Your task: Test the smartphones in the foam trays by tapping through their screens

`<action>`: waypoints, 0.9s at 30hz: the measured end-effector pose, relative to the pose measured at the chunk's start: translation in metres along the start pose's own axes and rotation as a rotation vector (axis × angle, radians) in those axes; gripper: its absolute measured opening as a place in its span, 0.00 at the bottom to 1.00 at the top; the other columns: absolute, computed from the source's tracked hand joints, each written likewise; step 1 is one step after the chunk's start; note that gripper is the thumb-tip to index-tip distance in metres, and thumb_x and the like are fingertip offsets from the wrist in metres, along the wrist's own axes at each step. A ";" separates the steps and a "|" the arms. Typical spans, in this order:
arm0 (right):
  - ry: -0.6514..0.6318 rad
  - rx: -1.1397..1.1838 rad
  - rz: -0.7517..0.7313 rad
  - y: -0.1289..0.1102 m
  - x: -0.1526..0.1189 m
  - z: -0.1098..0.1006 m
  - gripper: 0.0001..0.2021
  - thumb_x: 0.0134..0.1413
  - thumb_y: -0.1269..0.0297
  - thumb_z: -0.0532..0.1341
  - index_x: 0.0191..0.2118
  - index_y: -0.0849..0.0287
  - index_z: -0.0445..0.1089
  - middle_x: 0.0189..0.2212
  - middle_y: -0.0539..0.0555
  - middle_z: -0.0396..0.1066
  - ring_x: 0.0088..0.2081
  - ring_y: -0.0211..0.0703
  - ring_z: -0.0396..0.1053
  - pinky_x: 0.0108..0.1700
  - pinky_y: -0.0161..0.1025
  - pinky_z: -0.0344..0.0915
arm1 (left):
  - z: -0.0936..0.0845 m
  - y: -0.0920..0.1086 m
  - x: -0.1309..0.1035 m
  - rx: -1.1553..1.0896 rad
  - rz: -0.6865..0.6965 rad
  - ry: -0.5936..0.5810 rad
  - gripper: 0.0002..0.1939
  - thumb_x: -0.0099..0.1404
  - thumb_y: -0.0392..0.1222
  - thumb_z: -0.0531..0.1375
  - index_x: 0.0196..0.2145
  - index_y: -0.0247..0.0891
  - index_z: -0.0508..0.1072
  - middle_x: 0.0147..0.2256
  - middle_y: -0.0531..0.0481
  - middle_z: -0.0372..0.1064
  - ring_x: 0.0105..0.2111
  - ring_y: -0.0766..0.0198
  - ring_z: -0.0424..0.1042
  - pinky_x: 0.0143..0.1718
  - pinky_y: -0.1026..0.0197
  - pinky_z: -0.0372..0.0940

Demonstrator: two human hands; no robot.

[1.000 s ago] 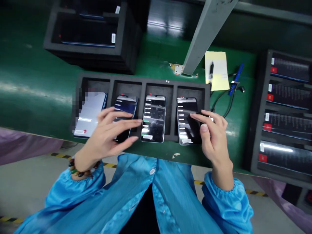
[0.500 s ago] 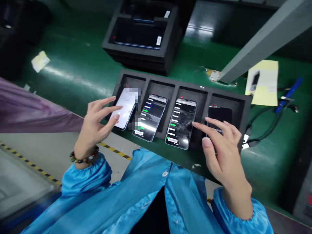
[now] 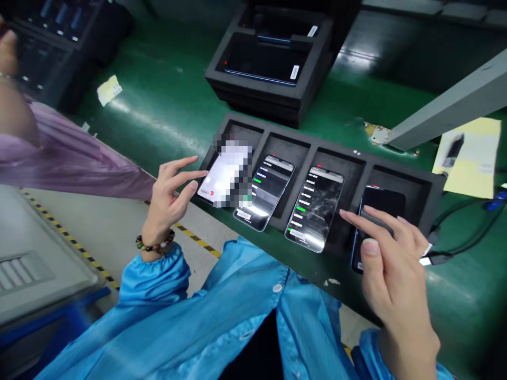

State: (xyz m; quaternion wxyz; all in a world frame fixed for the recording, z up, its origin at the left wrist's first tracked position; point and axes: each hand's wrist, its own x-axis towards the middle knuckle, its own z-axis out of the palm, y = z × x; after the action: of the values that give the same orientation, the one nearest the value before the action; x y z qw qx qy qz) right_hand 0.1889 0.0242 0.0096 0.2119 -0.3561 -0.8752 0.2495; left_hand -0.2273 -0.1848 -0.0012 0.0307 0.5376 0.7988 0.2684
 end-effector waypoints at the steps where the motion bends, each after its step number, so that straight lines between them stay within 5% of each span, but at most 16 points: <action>1: 0.002 0.003 0.000 0.001 0.000 0.000 0.21 0.79 0.57 0.51 0.64 0.45 0.77 0.59 0.54 0.81 0.68 0.59 0.73 0.74 0.67 0.56 | -0.002 -0.001 -0.002 -0.021 -0.001 -0.008 0.16 0.80 0.50 0.59 0.58 0.49 0.81 0.67 0.45 0.72 0.66 0.45 0.70 0.70 0.35 0.64; 10: 0.011 0.009 -0.001 0.002 0.000 0.002 0.21 0.79 0.58 0.50 0.63 0.44 0.78 0.59 0.53 0.81 0.67 0.59 0.73 0.74 0.68 0.56 | 0.004 0.003 -0.006 -0.051 0.146 -0.055 0.14 0.78 0.46 0.62 0.56 0.50 0.83 0.71 0.47 0.69 0.67 0.44 0.68 0.70 0.33 0.63; 17: 0.013 0.013 0.012 0.006 -0.005 0.002 0.21 0.78 0.57 0.51 0.63 0.44 0.78 0.59 0.54 0.81 0.67 0.60 0.74 0.74 0.70 0.57 | 0.001 -0.004 -0.007 -0.057 0.260 0.027 0.13 0.76 0.43 0.62 0.43 0.53 0.88 0.65 0.51 0.75 0.64 0.45 0.70 0.65 0.32 0.67; 27: 0.051 0.011 0.007 0.007 -0.002 0.000 0.20 0.78 0.58 0.52 0.63 0.44 0.78 0.59 0.53 0.81 0.68 0.60 0.73 0.74 0.68 0.57 | 0.000 -0.008 -0.009 -0.056 0.220 0.103 0.15 0.77 0.44 0.60 0.52 0.51 0.85 0.65 0.49 0.76 0.61 0.45 0.73 0.64 0.32 0.66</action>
State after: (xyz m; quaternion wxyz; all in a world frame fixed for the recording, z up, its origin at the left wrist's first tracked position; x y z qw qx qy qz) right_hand 0.1937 0.0267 0.0051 0.2352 -0.3641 -0.8670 0.2459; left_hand -0.2307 -0.1948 -0.0073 -0.0248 0.6065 0.7276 0.3197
